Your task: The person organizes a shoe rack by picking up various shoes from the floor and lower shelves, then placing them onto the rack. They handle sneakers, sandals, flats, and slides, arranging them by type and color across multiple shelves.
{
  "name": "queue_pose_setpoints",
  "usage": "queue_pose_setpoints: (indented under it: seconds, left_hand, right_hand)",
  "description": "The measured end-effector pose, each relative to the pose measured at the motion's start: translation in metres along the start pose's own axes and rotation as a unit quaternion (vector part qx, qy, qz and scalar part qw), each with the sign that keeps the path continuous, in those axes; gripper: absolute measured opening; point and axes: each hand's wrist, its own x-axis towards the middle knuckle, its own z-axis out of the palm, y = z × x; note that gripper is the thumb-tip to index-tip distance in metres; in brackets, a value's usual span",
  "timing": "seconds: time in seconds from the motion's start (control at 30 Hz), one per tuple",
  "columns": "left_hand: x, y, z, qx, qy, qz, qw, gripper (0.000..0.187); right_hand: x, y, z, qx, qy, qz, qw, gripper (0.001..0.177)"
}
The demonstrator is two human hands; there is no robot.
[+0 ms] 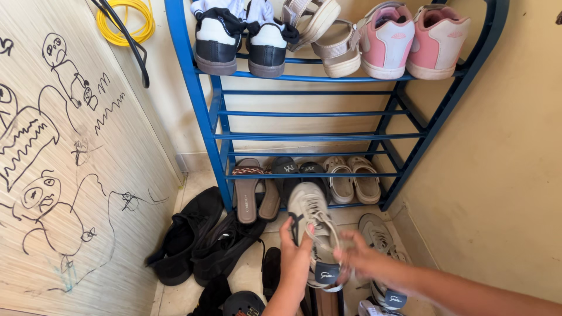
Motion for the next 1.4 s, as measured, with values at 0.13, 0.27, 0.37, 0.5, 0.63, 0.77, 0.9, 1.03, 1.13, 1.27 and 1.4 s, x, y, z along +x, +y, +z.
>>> queue_pose_setpoints:
  seconds: [0.13,0.27,0.37,0.5,0.63,0.77,0.9,1.03,1.13,1.27,1.4]
  left_hand:
    - [0.006,-0.001,-0.010,0.072,0.045,-0.042,0.996,0.074]
    - [0.024,-0.022,-0.023,0.146,0.080,0.016,0.986,0.078]
    - [0.034,-0.034,-0.027,0.146,0.104,0.040,0.983,0.082]
    - [0.020,-0.029,-0.018,0.129,0.123,-0.017,0.984,0.083]
    - [0.013,-0.015,0.004,0.138,0.146,-0.083,0.976,0.084]
    - [0.034,-0.014,0.003,0.154,0.162,-0.021,0.974,0.084]
    - [0.056,-0.008,-0.007,0.142,0.158,-0.036,0.977,0.085]
    - [0.060,-0.006,-0.020,0.169,0.123,-0.056,0.976,0.079]
    - [0.060,-0.016,-0.021,0.198,0.101,-0.043,0.974,0.076]
    - [0.051,-0.030,-0.014,0.158,0.064,-0.015,0.985,0.070]
    - [0.048,-0.030,-0.007,0.109,0.039,-0.001,0.993,0.063]
  right_hand:
    - [-0.022,-0.006,-0.001,-0.103,-0.049,0.048,0.992,0.071]
    - [-0.031,-0.056,-0.016,-0.245,-0.116,-0.002,0.962,0.056]
    - [-0.033,-0.087,-0.016,-0.177,-0.115,-0.092,0.973,0.054]
    - [-0.015,-0.081,0.016,-0.207,0.059,0.016,0.976,0.060]
    - [0.010,-0.019,0.048,-0.307,0.075,-0.041,0.948,0.061]
    - [0.026,-0.004,0.029,-0.144,-0.001,-0.041,0.989,0.038]
    - [0.022,-0.046,0.001,-0.149,0.102,-0.014,0.984,0.031]
    - [-0.013,-0.118,-0.013,-0.308,0.086,-0.092,0.943,0.031]
    - [-0.030,-0.156,0.004,-0.241,0.041,-0.217,0.945,0.027]
    - [-0.012,-0.155,0.035,-0.107,-0.007,-0.448,0.887,0.010]
    - [0.031,-0.091,0.045,0.021,-0.056,-0.284,0.957,0.019]
